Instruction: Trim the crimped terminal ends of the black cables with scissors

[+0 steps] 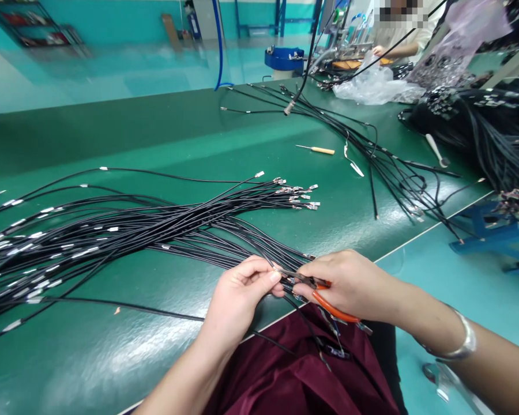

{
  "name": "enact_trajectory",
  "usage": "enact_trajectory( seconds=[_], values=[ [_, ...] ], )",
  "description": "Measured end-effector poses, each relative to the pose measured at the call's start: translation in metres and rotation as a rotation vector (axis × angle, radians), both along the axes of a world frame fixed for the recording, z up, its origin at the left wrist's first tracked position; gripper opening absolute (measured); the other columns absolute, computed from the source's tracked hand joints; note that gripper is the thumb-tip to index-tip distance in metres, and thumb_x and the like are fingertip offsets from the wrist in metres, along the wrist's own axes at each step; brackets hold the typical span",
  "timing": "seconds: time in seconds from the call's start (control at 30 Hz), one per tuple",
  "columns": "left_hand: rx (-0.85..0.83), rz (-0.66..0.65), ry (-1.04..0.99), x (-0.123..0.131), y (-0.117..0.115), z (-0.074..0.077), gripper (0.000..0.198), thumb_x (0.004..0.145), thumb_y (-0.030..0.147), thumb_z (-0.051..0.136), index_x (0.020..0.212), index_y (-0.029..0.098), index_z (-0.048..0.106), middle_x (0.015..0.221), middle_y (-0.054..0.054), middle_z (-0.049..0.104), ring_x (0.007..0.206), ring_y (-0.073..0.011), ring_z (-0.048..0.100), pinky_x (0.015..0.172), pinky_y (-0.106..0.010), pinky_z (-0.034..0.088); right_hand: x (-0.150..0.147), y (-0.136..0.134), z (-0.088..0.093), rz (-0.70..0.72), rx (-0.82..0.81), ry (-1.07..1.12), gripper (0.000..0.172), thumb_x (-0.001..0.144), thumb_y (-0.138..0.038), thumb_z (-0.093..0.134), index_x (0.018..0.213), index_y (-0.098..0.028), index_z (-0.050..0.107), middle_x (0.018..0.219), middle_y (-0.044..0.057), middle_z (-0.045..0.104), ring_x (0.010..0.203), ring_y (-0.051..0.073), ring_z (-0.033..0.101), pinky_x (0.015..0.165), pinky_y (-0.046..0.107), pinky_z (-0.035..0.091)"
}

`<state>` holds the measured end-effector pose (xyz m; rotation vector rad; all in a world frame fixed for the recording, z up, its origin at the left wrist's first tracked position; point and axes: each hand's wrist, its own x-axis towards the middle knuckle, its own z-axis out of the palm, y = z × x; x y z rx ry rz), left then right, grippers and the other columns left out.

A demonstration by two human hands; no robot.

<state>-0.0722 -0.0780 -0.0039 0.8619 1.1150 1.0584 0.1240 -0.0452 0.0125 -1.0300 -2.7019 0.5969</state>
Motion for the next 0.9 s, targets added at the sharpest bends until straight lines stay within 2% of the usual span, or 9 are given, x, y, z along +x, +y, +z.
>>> enact_trajectory(
  seconds=[0.47,0.6,0.67,0.77,0.83,0.9],
  values=[
    [0.015,0.018,0.021,0.001,-0.001,0.002,0.013,0.072,0.016,0.07,0.06,0.013,0.067,0.068,0.0,0.06,0.06,-0.0099,0.06,0.062,-0.02,0.051,-0.001,-0.003,-0.007,0.006,0.023,-0.045,0.029,0.094,-0.032,0.042,0.073,-0.018,0.056,0.061,-0.002,0.057,0.055,0.011,0.05,0.055,0.025,0.031],
    [-0.007,0.012,-0.004,0.0,0.0,-0.003,0.01,0.073,0.018,0.071,0.064,0.014,0.067,0.065,0.001,0.061,0.06,-0.0099,0.061,0.063,-0.02,0.05,-0.002,-0.002,-0.003,-0.035,-0.052,0.017,0.031,0.092,-0.033,0.047,0.069,-0.017,0.058,0.057,-0.002,0.055,0.053,0.01,0.047,0.054,0.025,0.031],
    [-0.028,0.006,-0.031,0.0,0.0,-0.004,0.008,0.073,0.02,0.071,0.068,0.015,0.068,0.063,0.001,0.063,0.06,-0.0098,0.061,0.063,-0.02,0.05,0.001,0.003,0.002,-0.11,-0.265,0.075,0.03,0.089,-0.038,0.052,0.07,-0.016,0.061,0.056,-0.002,0.053,0.052,0.009,0.046,0.051,0.023,0.033],
    [-0.047,-0.014,-0.071,-0.001,0.0,-0.005,0.009,0.074,0.022,0.071,0.071,0.015,0.067,0.061,0.001,0.066,0.059,-0.0099,0.061,0.064,-0.02,0.049,0.008,0.013,0.009,-0.192,-0.803,0.154,0.034,0.085,-0.049,0.056,0.078,-0.016,0.064,0.052,-0.005,0.05,0.043,0.007,0.043,0.041,0.017,0.034],
    [-0.052,-0.025,-0.08,-0.002,-0.001,-0.005,0.01,0.075,0.023,0.071,0.07,0.015,0.066,0.059,0.0,0.066,0.059,-0.01,0.061,0.064,-0.021,0.048,0.011,0.019,0.012,-0.166,-1.065,0.183,0.039,0.084,-0.053,0.056,0.081,-0.015,0.064,0.048,-0.006,0.049,0.037,0.005,0.042,0.035,0.015,0.033],
    [-0.058,-0.022,-0.082,-0.003,-0.002,-0.005,0.011,0.074,0.024,0.072,0.07,0.015,0.066,0.058,0.0,0.066,0.058,-0.0102,0.061,0.065,-0.021,0.047,0.012,0.024,0.014,-0.097,-1.201,0.215,0.04,0.084,-0.052,0.056,0.083,-0.013,0.066,0.047,-0.006,0.051,0.033,0.005,0.041,0.031,0.014,0.032]
  ],
)
